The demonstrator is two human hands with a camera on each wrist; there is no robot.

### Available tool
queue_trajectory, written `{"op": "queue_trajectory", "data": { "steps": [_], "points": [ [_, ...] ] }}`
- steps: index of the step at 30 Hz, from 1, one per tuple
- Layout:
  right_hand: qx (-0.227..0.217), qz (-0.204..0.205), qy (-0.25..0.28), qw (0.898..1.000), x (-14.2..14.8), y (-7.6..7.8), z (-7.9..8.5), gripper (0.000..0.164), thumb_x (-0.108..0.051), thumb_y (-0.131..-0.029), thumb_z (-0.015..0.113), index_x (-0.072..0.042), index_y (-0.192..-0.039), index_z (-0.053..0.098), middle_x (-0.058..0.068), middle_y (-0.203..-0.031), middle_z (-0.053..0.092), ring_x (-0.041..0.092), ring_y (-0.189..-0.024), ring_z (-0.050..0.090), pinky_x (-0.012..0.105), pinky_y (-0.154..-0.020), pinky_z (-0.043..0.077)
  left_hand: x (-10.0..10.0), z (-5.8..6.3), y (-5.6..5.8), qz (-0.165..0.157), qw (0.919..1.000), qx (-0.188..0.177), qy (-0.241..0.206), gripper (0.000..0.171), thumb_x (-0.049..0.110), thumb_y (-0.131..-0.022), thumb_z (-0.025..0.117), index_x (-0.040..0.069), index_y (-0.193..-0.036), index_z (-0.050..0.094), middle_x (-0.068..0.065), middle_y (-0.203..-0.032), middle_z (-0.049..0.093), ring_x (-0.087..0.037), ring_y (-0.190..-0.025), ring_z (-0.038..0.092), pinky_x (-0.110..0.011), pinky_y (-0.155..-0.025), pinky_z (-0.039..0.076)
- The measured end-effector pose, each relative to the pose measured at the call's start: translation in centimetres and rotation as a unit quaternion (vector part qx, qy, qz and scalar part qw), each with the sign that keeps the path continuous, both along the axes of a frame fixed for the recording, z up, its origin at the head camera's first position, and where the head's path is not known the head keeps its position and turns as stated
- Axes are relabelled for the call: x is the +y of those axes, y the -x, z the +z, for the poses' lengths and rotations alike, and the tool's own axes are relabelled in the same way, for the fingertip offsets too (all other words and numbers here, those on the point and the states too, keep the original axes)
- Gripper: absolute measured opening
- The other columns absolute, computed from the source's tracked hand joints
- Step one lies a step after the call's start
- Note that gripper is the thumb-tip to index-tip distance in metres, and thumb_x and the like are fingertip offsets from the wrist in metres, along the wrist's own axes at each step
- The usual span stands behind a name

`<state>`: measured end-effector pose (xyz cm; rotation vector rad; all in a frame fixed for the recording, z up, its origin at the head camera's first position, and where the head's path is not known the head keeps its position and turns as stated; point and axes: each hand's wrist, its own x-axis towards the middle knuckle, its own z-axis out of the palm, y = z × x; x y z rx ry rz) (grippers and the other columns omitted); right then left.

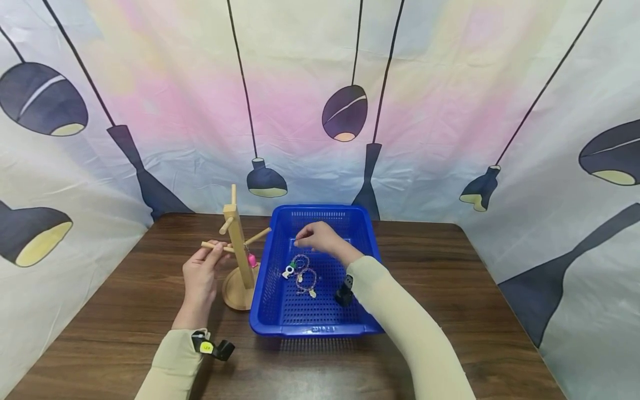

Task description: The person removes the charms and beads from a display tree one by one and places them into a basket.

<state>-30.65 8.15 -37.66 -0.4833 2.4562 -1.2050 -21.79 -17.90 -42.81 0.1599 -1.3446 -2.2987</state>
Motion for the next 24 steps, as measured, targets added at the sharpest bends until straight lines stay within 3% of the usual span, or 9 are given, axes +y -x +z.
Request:
{"op": "queue_trajectory", "data": {
  "steps": [8, 15, 20, 24],
  "points": [
    [0.053, 0.008, 0.044, 0.998, -0.9, -1.6, 1.9, 0.029, -0.02, -0.097, 0.071, -0.005, -0.121, 0.07, 0.014, -0.122, 0.072, 0.022, -0.106, 0.068, 0.032, -0.087, 0.064, 0.0, 0.1, 0.1, 0.0, 1.0, -0.002, -0.005, 0.024, -0.005, -0.098, 0.063, 0.012, -0.084, 0.074, 0.007, -0.077, 0.077, -0.002, -0.072, 0.074, -0.013, -0.067, 0.062],
    [0.069, 0.016, 0.079, 0.994, -2.0, -2.8, 2.8, 0.035, -0.018, -0.096, 0.072, -0.002, -0.126, 0.067, 0.016, -0.122, 0.07, 0.022, -0.104, 0.067, 0.033, -0.089, 0.06, 0.0, 0.1, 0.0, 0.002, 0.9999, -0.007, 0.01, 0.027, -0.003, -0.098, 0.064, 0.016, -0.082, 0.073, 0.009, -0.077, 0.077, 0.0, -0.072, 0.074, -0.013, -0.067, 0.062],
    [0.081, 0.015, 0.098, 0.992, -2.8, -3.3, 2.8, 0.038, -0.018, -0.096, 0.072, -0.002, -0.129, 0.065, 0.022, -0.128, 0.067, 0.026, -0.108, 0.066, 0.034, -0.089, 0.059, 0.0, 0.0, 0.0, 0.002, 1.0, -0.003, 0.004, 0.026, -0.004, -0.098, 0.064, 0.015, -0.083, 0.073, 0.008, -0.077, 0.077, -0.001, -0.072, 0.074, -0.013, -0.067, 0.062],
    [0.084, 0.004, 0.112, 0.99, -3.5, -3.3, 2.6, 0.034, -0.019, -0.097, 0.072, -0.005, -0.127, 0.067, 0.019, -0.126, 0.068, 0.026, -0.109, 0.067, 0.033, -0.089, 0.06, 0.0, 0.0, 0.0, 0.002, 1.0, 0.001, 0.002, 0.028, -0.004, -0.098, 0.063, 0.015, -0.082, 0.073, 0.008, -0.076, 0.077, -0.001, -0.072, 0.074, -0.013, -0.067, 0.062]
  ]
}}
